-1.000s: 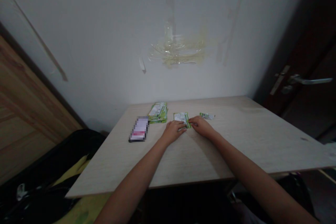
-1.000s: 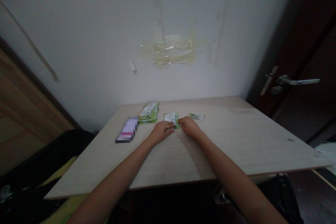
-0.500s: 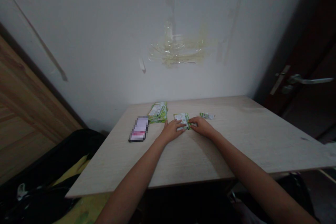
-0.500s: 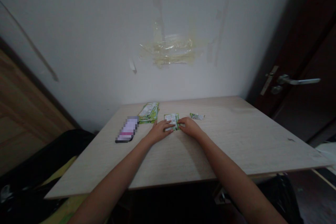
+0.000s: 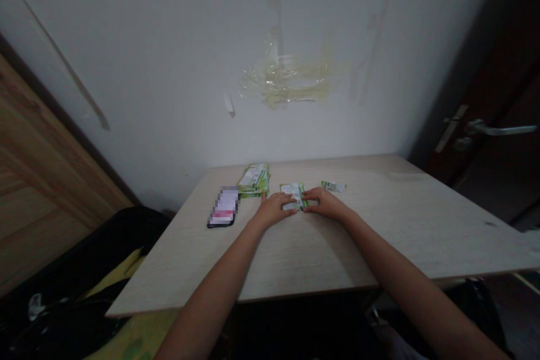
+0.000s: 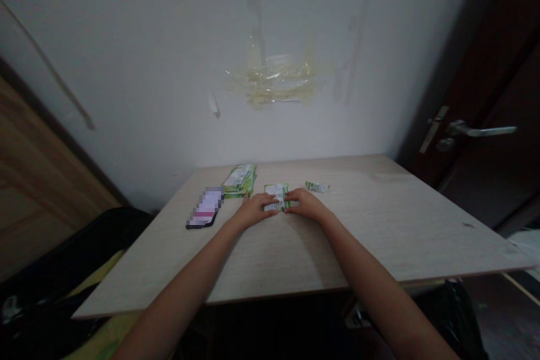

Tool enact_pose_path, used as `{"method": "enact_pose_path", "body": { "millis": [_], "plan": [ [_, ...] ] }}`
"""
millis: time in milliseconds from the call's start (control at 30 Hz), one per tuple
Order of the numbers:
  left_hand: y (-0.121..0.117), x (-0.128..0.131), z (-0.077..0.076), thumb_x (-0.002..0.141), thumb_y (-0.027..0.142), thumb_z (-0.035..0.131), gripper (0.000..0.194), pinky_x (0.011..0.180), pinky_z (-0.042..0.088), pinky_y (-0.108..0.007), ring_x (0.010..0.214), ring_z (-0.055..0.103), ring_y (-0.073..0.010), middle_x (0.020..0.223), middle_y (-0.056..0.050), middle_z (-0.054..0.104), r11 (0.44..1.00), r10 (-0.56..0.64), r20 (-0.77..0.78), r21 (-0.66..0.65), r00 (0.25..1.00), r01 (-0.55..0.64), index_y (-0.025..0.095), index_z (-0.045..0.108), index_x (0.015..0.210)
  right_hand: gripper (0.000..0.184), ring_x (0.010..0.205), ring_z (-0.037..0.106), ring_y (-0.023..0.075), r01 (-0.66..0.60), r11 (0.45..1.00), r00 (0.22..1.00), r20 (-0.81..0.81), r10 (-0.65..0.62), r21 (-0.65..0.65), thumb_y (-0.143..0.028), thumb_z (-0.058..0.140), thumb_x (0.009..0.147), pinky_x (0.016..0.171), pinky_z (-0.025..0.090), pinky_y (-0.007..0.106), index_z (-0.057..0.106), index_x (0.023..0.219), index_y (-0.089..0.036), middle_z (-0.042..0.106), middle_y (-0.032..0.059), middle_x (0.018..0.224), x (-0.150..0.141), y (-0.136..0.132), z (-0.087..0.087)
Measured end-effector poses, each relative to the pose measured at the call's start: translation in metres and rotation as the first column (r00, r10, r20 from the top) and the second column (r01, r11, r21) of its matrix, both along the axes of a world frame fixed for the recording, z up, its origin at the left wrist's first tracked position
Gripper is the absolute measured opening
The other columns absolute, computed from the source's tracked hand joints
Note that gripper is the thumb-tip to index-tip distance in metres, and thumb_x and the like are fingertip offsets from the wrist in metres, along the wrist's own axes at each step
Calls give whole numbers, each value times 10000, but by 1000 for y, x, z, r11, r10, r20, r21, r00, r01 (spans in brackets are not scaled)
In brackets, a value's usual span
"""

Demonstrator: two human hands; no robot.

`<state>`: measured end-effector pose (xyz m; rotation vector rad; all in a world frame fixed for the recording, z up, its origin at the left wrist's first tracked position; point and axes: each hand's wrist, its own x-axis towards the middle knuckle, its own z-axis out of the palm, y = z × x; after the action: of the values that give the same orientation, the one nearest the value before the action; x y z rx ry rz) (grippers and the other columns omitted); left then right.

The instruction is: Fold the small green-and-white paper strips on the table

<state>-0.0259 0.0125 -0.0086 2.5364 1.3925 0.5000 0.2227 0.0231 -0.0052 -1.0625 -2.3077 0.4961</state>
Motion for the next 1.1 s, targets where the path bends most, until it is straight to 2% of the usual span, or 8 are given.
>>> {"method": "enact_pose_path", "body": {
  "millis": [167, 400, 667, 1100],
  "plan": [
    [3, -1, -4, 891, 551, 622, 469, 1228, 171, -534, 1357, 499, -272, 1403, -64, 622, 1000, 17, 21, 4, 1000, -17, 318, 664, 1295, 408, 1151, 645, 299, 15, 1000, 1000, -3, -15, 0, -320, 805, 729, 1062, 454, 458, 766, 1117, -200, 721, 122, 1211, 1, 3, -5],
    [3, -2, -7, 883, 523, 649, 427, 1210, 176, -585, 1337, 511, -288, 1377, -63, 639, 1000, -1, 52, 22, 999, 0, 339, 682, 1267, 403, 1174, 630, 294, 24, 1000, 999, -25, -24, -2, -299, 818, 723, 1076, 441, 462, 764, 1111, -204, 719, 119, 1209, 0, 4, -7],
    [4, 0, -6, 899, 509, 633, 409, 1194, 238, -549, 1329, 513, -281, 1388, -72, 630, 1000, -5, 38, 18, 999, 4, 325, 688, 1260, 372, 1180, 623, 285, 21, 1000, 1000, -15, -21, 15, -258, 800, 746, 1085, 432, 464, 759, 1111, -200, 718, 122, 1200, -1, 3, -7],
    [3, 1, -5, 921, 490, 610, 401, 1192, 238, -542, 1331, 504, -268, 1400, -64, 619, 1000, -9, 53, 15, 999, 8, 325, 667, 1281, 353, 1149, 639, 285, 31, 999, 999, -26, -30, 17, -242, 796, 739, 1056, 452, 449, 767, 1088, -200, 728, 120, 1172, -3, 1, -4]
  ]
}}
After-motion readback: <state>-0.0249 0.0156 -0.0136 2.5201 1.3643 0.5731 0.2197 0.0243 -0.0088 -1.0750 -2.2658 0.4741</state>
